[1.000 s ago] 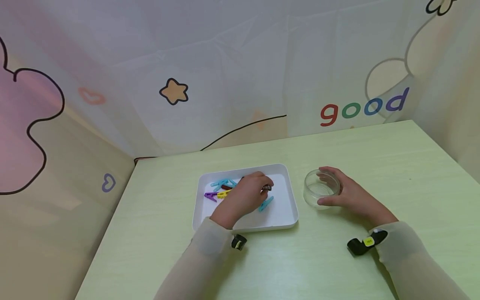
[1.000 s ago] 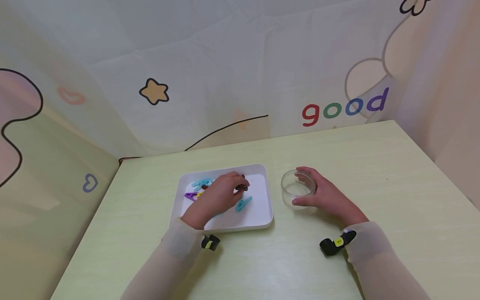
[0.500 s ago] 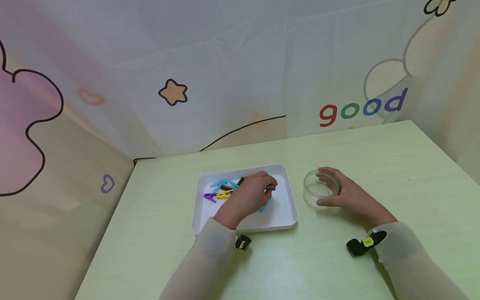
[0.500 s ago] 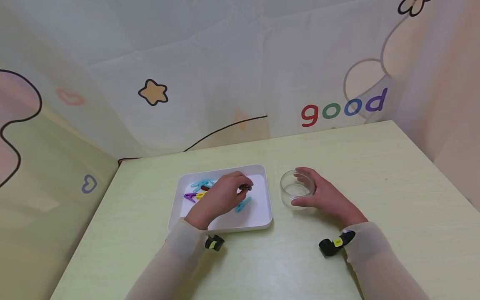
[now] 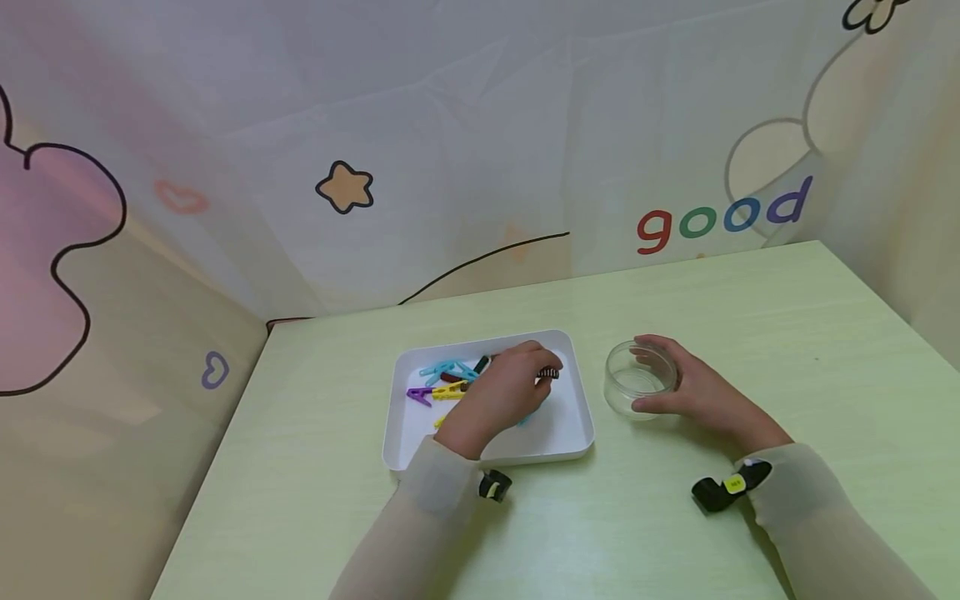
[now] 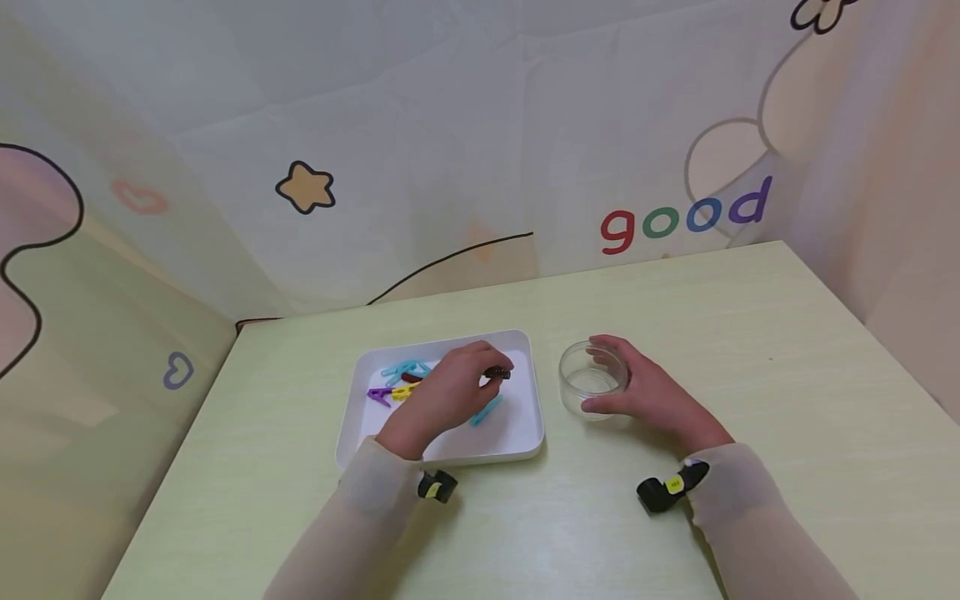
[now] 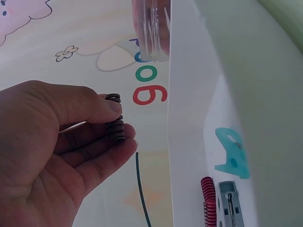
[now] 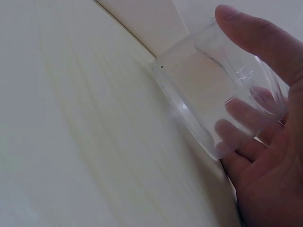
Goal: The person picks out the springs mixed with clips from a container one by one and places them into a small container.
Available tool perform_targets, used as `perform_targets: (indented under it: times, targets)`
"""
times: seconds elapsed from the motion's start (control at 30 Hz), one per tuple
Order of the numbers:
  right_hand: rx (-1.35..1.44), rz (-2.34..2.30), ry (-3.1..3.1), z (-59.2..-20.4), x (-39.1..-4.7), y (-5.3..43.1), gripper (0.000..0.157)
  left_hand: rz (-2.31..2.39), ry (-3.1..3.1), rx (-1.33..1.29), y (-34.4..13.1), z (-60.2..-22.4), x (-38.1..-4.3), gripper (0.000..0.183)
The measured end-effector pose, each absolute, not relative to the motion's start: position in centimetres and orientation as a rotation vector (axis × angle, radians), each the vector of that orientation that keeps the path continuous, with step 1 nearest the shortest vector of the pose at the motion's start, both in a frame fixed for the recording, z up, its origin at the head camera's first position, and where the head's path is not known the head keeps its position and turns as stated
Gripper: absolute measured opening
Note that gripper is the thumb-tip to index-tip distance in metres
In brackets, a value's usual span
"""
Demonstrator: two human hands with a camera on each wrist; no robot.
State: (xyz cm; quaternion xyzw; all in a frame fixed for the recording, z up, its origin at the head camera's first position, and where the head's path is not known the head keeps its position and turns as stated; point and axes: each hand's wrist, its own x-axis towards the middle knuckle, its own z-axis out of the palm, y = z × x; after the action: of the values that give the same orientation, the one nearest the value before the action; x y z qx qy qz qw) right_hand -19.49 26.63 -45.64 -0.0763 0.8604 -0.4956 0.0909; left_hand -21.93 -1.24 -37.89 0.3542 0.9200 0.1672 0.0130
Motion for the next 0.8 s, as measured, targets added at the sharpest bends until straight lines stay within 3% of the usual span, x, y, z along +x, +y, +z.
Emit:
perform_targets:
  times: [0.8]
  targets:
    - [-0.235, -1.462, 2.571, -45.6, -19.5, 26.6, 0.099, 0.557, 2.853, 1.079, 0.4, -37.6, -21.9, 0.021]
